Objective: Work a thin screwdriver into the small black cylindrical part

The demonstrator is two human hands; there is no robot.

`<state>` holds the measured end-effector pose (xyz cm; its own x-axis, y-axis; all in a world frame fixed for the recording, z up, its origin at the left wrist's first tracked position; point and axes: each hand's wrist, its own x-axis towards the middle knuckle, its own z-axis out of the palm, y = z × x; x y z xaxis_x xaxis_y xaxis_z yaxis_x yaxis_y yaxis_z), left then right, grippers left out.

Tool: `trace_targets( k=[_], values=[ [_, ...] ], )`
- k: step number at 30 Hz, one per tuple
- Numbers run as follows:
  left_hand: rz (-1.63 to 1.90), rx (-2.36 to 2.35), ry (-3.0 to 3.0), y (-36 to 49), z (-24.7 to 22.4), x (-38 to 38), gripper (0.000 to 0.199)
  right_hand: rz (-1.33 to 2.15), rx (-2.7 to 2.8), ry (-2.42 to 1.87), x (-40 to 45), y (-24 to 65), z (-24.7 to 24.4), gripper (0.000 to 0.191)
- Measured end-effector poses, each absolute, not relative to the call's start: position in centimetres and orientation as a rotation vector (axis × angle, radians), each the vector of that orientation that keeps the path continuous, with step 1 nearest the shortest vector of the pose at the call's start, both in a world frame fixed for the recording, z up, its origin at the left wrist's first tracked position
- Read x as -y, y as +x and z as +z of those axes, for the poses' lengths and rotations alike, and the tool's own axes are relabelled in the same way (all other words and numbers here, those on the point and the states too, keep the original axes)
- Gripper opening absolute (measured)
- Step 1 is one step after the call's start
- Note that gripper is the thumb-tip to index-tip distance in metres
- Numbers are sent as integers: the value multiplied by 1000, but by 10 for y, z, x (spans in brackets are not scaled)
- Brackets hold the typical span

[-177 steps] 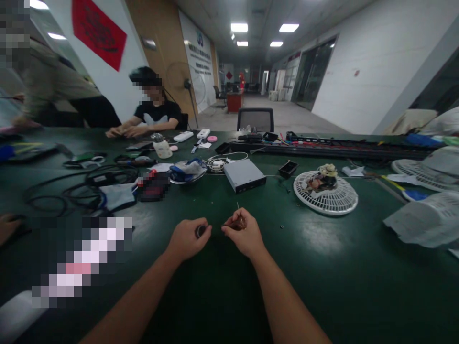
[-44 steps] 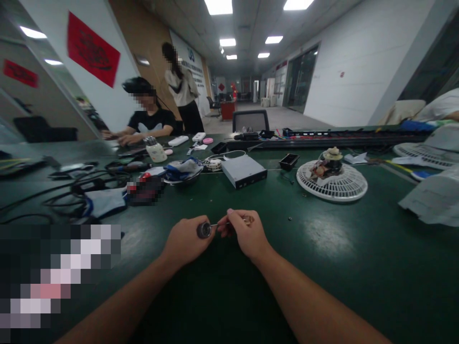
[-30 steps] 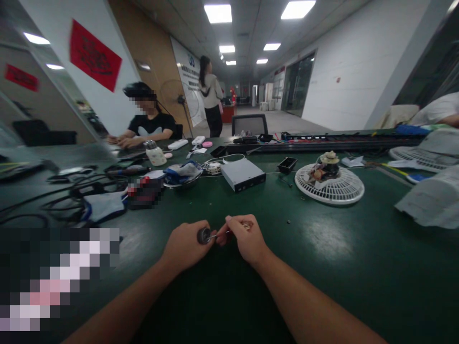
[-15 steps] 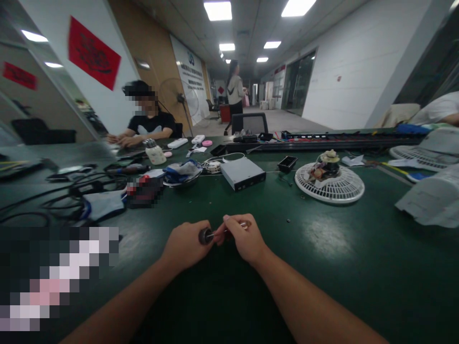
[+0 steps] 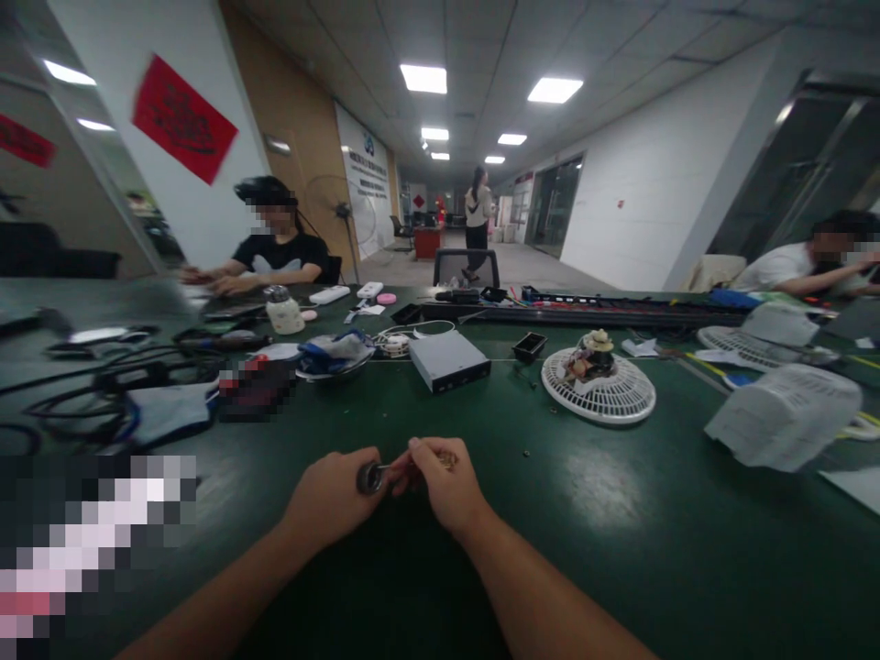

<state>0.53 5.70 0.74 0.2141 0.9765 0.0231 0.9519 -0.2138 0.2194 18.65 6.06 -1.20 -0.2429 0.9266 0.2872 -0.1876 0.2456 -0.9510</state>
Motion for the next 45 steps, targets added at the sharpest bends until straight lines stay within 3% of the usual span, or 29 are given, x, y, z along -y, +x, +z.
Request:
trace_targets(
  k=[9, 12, 15, 19, 36, 45],
  values=[
    [298, -1981, 2239, 5, 2, -60, 27, 1176, 1201, -871, -62, 187, -18, 52],
    [270, -2041, 2221, 7, 2, -60, 30, 1046, 1371, -940, -60, 185, -17, 40],
    [226, -2086, 2203, 8, 4, -59, 26, 745, 1752, -1056, -58, 183, -15, 8],
    [166, -2050, 2245, 8, 5, -58, 25, 653, 1987, -1083, -57, 181, -17, 29],
    [160, -2000, 2314, 7, 1, -60, 26, 631, 1951, -1214, -62, 182, -24, 20],
    [163, -1989, 2332, 7, 2, -58, 25, 812, 1717, -1024, -60, 183, -16, 24]
  ],
)
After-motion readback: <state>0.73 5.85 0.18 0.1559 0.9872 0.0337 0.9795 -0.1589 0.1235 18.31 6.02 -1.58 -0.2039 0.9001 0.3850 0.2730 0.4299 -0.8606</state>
